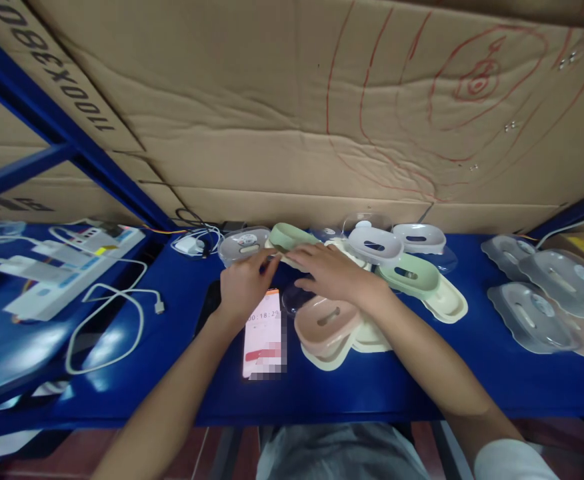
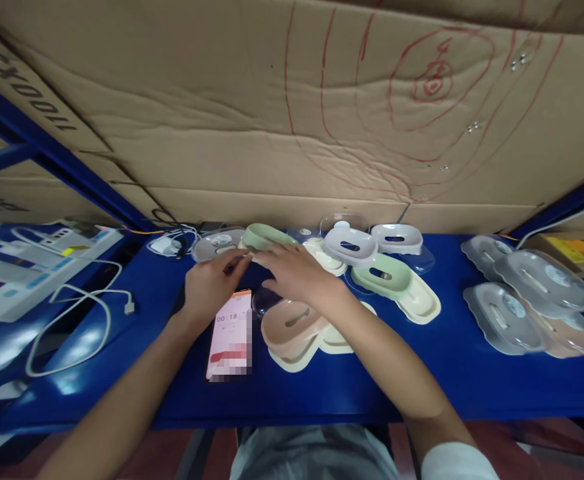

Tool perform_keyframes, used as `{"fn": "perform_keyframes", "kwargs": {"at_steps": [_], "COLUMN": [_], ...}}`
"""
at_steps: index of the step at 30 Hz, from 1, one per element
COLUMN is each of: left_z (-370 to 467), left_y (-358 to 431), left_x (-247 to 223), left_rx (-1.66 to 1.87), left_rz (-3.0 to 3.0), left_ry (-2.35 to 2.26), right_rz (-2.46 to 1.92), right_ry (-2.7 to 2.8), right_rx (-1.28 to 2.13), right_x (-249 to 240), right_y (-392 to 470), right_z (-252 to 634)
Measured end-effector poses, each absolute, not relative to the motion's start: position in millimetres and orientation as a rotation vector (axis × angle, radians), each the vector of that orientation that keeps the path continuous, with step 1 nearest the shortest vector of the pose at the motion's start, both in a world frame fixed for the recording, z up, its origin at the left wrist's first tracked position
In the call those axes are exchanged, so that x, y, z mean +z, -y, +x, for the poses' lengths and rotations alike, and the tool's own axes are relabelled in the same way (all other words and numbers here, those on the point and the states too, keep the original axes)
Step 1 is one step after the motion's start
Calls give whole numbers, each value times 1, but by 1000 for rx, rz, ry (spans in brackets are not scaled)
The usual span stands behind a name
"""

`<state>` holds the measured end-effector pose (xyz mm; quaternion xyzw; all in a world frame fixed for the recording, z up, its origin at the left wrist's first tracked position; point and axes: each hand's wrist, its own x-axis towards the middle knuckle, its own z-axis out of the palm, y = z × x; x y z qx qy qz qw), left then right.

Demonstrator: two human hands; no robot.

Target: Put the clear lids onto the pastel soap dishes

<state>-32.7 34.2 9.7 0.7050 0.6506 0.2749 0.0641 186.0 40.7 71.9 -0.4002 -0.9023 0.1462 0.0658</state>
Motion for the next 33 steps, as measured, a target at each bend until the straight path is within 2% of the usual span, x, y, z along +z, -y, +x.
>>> {"fn": "perform_keyframes", "kwargs": {"at_steps": [5, 11, 16, 22, 28, 33], "left_z": [-65, -104, -108, -110, -114, -108], "left_y": [-55, -77, -78, -84, -83, -81], "left_x": [6, -11, -13, -12, -1, 3], "left_rx": [969, 704, 681, 955, 1344, 1602], "left_rz": [2235, 2133, 2072, 2103, 1832, 1700], "left_ry": [-2087, -2048, -2146, -1783, -1935, -1864], "right_rz": [-1479, -1450, -1445, -1434, -1415, -1362], "right_ry": [2699, 2715, 2724, 2741, 2743, 2704], "right_rx": [282, 317, 410, 405, 443, 463], "right_x": [74, 80, 83, 83, 77, 70], "right_y": [-46, -43, -42, -42, -46, -48], "right_z": [194, 195, 195, 196, 196, 196]}}
